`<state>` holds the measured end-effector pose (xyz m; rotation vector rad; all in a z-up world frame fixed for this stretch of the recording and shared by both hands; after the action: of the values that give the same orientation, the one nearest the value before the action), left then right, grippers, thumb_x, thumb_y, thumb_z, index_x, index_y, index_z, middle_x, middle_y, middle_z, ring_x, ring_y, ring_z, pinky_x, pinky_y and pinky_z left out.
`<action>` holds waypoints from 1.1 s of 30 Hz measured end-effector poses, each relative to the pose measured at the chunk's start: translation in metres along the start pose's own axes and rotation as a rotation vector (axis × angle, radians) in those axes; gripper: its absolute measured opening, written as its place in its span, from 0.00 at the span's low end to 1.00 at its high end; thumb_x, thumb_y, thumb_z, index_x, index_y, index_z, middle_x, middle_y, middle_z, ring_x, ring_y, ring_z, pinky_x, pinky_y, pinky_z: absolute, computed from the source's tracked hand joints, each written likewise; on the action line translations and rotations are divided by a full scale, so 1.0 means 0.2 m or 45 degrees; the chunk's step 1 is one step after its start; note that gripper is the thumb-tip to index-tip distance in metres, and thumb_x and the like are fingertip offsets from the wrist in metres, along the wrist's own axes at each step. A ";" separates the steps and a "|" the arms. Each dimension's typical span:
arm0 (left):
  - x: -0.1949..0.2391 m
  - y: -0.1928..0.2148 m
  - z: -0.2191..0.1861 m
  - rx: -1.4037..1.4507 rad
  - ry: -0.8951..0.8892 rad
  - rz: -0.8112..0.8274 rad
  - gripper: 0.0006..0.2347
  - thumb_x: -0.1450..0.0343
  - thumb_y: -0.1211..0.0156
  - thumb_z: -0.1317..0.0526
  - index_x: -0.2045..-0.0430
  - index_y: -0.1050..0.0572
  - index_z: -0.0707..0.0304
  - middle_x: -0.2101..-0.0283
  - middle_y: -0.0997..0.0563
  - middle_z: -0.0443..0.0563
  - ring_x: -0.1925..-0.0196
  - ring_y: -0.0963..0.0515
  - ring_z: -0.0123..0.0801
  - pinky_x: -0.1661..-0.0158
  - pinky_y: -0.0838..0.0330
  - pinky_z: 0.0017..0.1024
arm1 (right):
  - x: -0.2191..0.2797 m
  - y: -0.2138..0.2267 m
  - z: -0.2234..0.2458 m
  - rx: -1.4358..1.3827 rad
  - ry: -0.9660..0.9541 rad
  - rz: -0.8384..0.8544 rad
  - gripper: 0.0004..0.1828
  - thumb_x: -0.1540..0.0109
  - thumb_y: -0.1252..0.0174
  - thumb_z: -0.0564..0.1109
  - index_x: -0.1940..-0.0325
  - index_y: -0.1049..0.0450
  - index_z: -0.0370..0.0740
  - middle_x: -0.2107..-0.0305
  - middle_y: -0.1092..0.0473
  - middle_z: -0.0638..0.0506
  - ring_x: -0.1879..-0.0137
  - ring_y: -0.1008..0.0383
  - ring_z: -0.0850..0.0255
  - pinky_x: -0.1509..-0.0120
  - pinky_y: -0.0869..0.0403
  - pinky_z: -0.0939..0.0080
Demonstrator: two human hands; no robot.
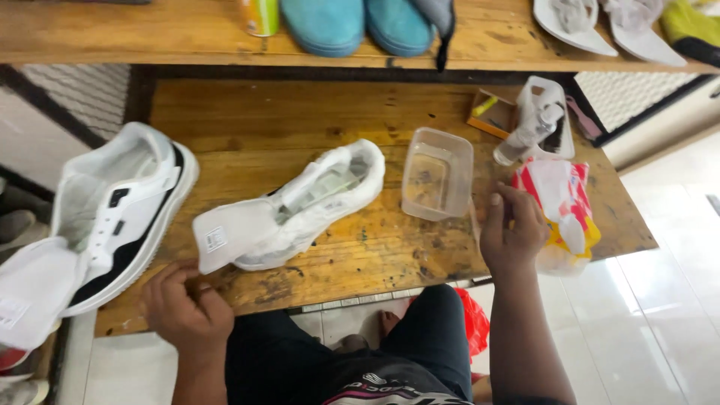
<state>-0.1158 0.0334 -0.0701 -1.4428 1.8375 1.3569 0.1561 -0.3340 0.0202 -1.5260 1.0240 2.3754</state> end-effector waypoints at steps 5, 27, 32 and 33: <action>0.09 -0.07 0.08 -0.144 -0.020 0.103 0.03 0.36 0.51 0.72 0.78 0.28 0.68 0.66 0.18 0.55 0.63 0.22 0.50 0.52 0.37 0.46 | 0.24 -0.10 -0.33 0.462 -0.412 0.554 0.13 0.33 0.44 0.52 0.53 0.23 0.43 0.62 0.24 0.45 0.57 0.24 0.42 0.59 0.28 0.41; 0.08 -0.07 0.07 -0.162 -0.022 0.124 0.04 0.38 0.48 0.71 0.83 0.27 0.63 0.75 0.22 0.48 0.66 0.22 0.43 0.58 0.40 0.41 | 0.34 -0.17 -0.49 0.291 -0.529 0.518 0.11 0.36 0.50 0.38 0.51 0.28 0.34 0.56 0.28 0.35 0.49 0.30 0.36 0.51 0.32 0.36; 0.07 -0.08 0.08 -0.134 -0.028 0.127 0.04 0.39 0.48 0.70 0.83 0.26 0.64 0.76 0.22 0.49 0.67 0.22 0.44 0.60 0.40 0.41 | 0.31 -0.13 -0.45 0.301 -0.624 0.539 0.13 0.32 0.53 0.41 0.45 0.29 0.37 0.52 0.28 0.35 0.48 0.29 0.35 0.50 0.32 0.34; 0.07 -0.07 0.08 -0.131 -0.046 0.126 0.03 0.39 0.48 0.70 0.83 0.27 0.64 0.75 0.22 0.49 0.67 0.23 0.44 0.61 0.39 0.41 | 0.28 -0.11 -0.42 0.302 -0.653 0.525 0.13 0.28 0.55 0.42 0.43 0.31 0.36 0.51 0.29 0.34 0.48 0.29 0.33 0.51 0.32 0.33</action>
<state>-0.1111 0.0406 -0.0948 -1.3833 1.8626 1.5361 0.2018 -0.3813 -0.0586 -0.6122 1.5117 2.5676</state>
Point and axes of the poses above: each hand's wrist, its own x-axis away from the middle knuckle, its own y-axis out of the back of the hand, z = x × y, the point moved 6 cm from there along -x, towards the middle knuckle
